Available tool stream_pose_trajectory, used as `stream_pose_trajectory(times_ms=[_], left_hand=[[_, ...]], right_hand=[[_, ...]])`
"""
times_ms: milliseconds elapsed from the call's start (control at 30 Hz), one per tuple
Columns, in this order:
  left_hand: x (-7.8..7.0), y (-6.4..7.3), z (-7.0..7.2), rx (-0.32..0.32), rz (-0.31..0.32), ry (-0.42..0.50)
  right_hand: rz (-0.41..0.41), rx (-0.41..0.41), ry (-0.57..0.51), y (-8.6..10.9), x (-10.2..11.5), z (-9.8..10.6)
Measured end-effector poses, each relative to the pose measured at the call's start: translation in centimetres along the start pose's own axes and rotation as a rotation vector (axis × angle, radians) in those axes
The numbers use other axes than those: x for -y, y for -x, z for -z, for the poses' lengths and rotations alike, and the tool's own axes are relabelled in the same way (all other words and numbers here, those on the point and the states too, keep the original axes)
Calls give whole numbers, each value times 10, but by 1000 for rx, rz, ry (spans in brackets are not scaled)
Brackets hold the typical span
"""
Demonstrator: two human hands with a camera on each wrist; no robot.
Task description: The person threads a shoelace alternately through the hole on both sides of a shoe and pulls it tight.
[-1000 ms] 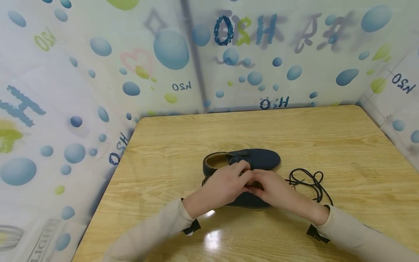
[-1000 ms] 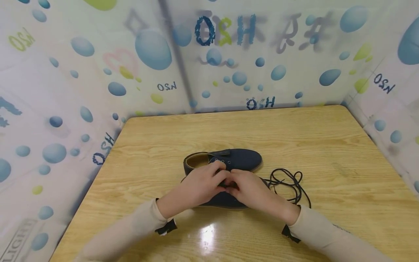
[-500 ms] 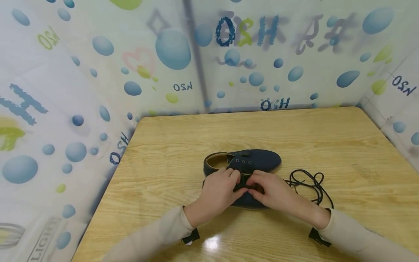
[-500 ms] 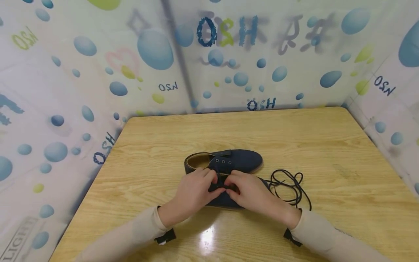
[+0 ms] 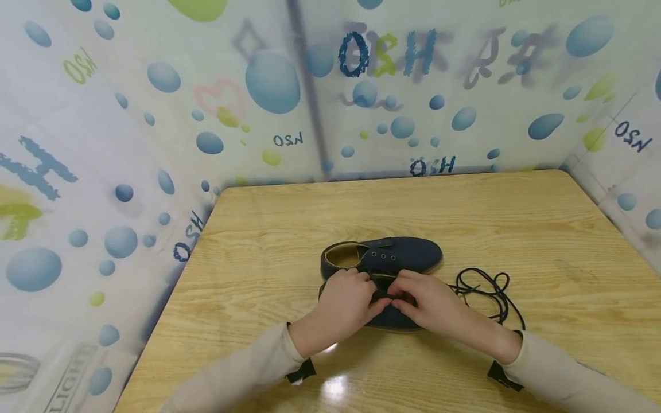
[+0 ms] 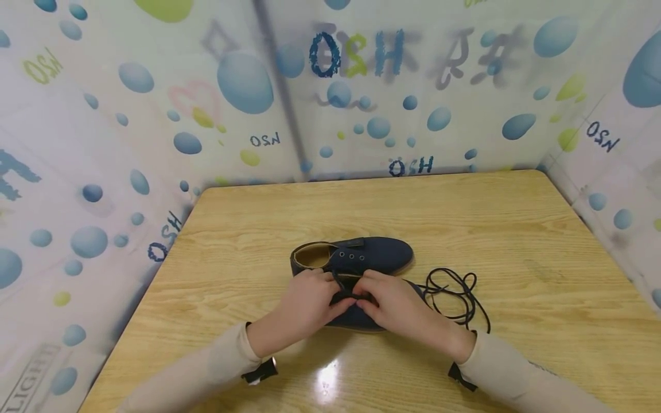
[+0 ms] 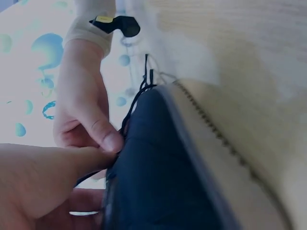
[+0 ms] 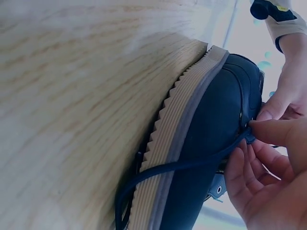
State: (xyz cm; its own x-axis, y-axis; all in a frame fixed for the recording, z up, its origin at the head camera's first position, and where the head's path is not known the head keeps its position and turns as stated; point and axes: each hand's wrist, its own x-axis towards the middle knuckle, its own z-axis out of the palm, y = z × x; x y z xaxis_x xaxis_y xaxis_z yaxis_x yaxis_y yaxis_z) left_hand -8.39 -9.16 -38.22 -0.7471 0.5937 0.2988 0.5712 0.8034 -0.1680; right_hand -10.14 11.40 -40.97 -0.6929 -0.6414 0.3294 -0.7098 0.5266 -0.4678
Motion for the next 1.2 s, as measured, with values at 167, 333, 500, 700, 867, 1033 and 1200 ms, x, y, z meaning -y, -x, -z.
stream_pose_trajectory(times_ms=[167,333,500,700,867,1033,1200], left_hand=[[3,-5,4,58,14,41],[2,-7,9,26,22,66],[-5,-7,14,42,-9,81],[-8,-7,15,91,-46,111],[-3,-10,9,157,-42,257],[4,-13,5,192,-80,382],[6,-14,6,193,-120,427]], right_hand=[[20,1,4,1,1,1],[39,3,17,1,3,1],[47,6,23,1,4,2],[43,-10,39,2,4,1],[60,-74,61,3,4,-1],[68,-101,78,3,6,1],[51,-86,85,3,7,5]])
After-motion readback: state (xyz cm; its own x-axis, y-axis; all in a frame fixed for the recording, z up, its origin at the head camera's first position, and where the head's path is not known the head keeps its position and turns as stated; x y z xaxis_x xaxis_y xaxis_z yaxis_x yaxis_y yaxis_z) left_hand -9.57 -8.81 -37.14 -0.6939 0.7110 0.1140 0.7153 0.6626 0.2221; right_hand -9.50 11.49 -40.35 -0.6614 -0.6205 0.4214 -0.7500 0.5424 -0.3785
